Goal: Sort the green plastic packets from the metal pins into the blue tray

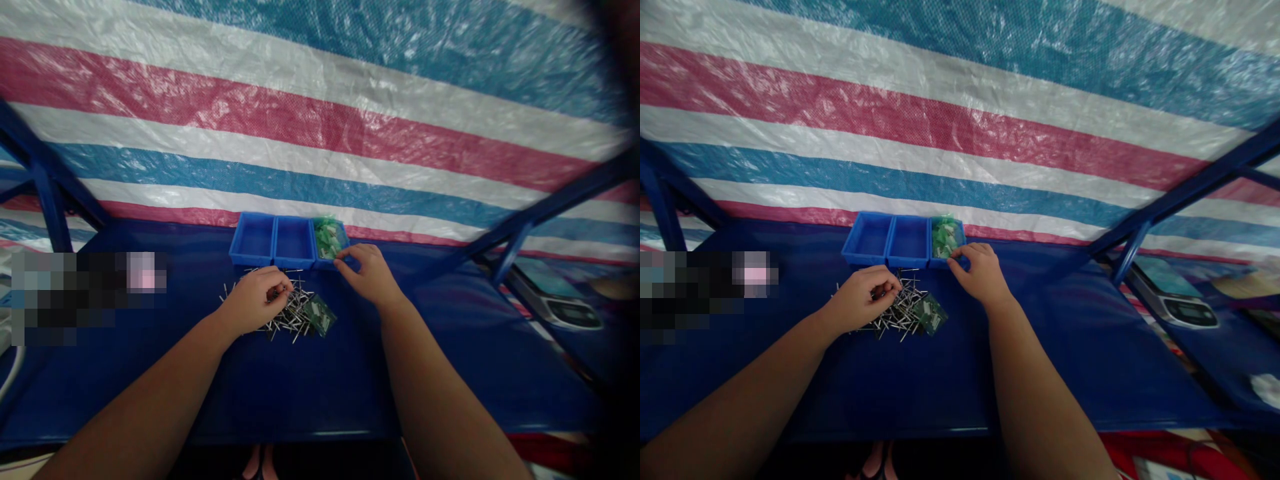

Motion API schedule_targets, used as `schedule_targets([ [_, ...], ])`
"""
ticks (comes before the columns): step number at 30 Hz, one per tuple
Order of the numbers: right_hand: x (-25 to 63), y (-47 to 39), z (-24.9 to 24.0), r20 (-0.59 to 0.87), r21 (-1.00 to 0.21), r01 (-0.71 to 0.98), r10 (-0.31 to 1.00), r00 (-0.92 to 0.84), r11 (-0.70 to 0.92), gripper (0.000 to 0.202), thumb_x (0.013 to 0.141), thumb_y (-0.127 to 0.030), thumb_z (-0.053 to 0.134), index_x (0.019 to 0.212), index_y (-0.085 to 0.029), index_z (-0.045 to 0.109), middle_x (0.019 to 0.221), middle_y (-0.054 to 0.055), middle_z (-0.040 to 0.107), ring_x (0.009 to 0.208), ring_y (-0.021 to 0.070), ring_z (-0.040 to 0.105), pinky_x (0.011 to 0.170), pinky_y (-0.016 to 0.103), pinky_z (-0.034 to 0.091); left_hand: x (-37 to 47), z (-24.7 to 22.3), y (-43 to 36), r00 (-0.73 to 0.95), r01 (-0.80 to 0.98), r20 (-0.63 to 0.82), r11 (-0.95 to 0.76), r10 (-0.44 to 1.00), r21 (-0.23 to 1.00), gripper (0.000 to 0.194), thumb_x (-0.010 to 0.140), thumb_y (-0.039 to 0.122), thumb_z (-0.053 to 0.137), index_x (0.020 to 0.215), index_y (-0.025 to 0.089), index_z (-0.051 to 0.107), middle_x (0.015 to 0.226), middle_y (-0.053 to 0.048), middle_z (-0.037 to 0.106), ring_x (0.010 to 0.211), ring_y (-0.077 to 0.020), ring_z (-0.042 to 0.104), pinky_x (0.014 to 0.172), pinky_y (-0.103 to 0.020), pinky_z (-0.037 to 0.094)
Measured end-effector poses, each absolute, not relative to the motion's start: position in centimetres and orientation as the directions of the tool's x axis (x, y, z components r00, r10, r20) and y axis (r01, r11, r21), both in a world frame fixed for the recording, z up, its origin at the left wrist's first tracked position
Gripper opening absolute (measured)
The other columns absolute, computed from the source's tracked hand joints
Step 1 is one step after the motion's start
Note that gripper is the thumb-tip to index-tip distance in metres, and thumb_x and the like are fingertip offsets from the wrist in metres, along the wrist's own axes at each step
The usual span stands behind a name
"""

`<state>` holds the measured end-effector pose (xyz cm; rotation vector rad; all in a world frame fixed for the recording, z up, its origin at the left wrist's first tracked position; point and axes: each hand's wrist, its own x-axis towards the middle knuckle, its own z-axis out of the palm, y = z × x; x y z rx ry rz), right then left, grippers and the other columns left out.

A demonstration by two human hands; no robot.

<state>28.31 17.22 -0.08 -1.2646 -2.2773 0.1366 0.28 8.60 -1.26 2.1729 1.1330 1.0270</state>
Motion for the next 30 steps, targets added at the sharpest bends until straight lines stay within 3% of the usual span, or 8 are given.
schedule_targets([
  [3,28.1,17.1,-0.1,0.46,-0.334,0.764,0.803,-0.379,0.552,0.021,0.091,-0.039,0.06,0.099,-0.021,0.068,0.102,0.01,0.068,0.103,0.0291,0.061,0.1,0.048,0.044,0.3,-1.3,8.6,0.375,0.48,0.397,-0.542,0.838,0.69,0.017,0.081,0.01,0.056,0.09,0.018,0.067,0.078,-0.001,0.059,0.065,-0.0119,0.053,0.064,-0.029,0.043],
  [7,27.7,17.4,-0.9,0.539,-0.329,0.766,0.776,-0.328,0.552,0.042,0.095,-0.039,0.053,0.132,-0.019,0.057,0.135,0.015,0.057,0.129,0.032,0.05,0.11,0.05,0.039,0.3,-1.2,8.6,0.373,0.479,0.395,-0.539,0.84,0.693,0.017,0.081,0.01,0.056,0.09,0.018,0.067,0.079,-0.001,0.059,0.065,-0.0118,0.053,0.064,-0.028,0.043],
  [9,27.6,17.8,-1.7,0.508,-0.323,0.777,0.791,-0.34,0.541,0.044,0.099,-0.037,0.045,0.138,-0.019,0.054,0.143,0.014,0.052,0.136,0.0312,0.045,0.114,0.052,0.035,0.3,-1.2,8.6,0.375,0.482,0.393,-0.539,0.84,0.691,0.017,0.081,0.01,0.056,0.09,0.018,0.067,0.079,-0.001,0.059,0.064,-0.0115,0.052,0.063,-0.028,0.043],
  [14,27.6,18.6,-3.0,0.444,-0.316,0.786,0.815,-0.372,0.531,0.041,0.099,-0.034,0.041,0.132,-0.016,0.059,0.136,0.013,0.06,0.138,0.0309,0.045,0.118,0.055,0.031,0.3,-1.1,8.6,0.377,0.486,0.392,-0.54,0.839,0.687,0.016,0.081,0.009,0.057,0.09,0.018,0.067,0.079,0.0,0.059,0.064,-0.0111,0.052,0.064,-0.028,0.043],
  [20,27.4,18.7,-2.7,0.447,-0.312,0.765,0.798,-0.405,0.563,0.038,0.099,-0.032,0.04,0.126,-0.016,0.062,0.136,0.014,0.061,0.136,0.0288,0.048,0.119,0.054,0.03,0.3,-1.3,8.6,0.381,0.472,0.395,-0.543,0.836,0.694,0.015,0.082,0.011,0.056,0.09,0.018,0.067,0.08,-0.001,0.06,0.065,-0.0115,0.053,0.064,-0.028,0.044],
  [26,27.5,19.0,-3.2,0.401,-0.343,0.778,0.831,-0.385,0.526,0.041,0.099,-0.033,0.038,0.131,-0.015,0.056,0.139,0.014,0.058,0.143,0.0353,0.037,0.117,0.058,0.031,0.3,-1.5,8.6,0.385,0.479,0.381,-0.535,0.841,0.697,0.015,0.082,0.011,0.057,0.09,0.019,0.067,0.08,0.0,0.059,0.065,-0.0112,0.053,0.063,-0.028,0.043],
  [30,27.4,18.9,-3.3,0.404,-0.347,0.778,0.832,-0.38,0.524,0.042,0.099,-0.033,0.038,0.133,-0.014,0.053,0.136,0.016,0.059,0.138,0.0349,0.043,0.117,0.056,0.032,0.4,-1.5,8.6,0.383,0.479,0.369,-0.524,0.847,0.705,0.016,0.082,0.011,0.058,0.09,0.019,0.067,0.081,0.0,0.059,0.065,-0.0104,0.053,0.063,-0.028,0.043],
])
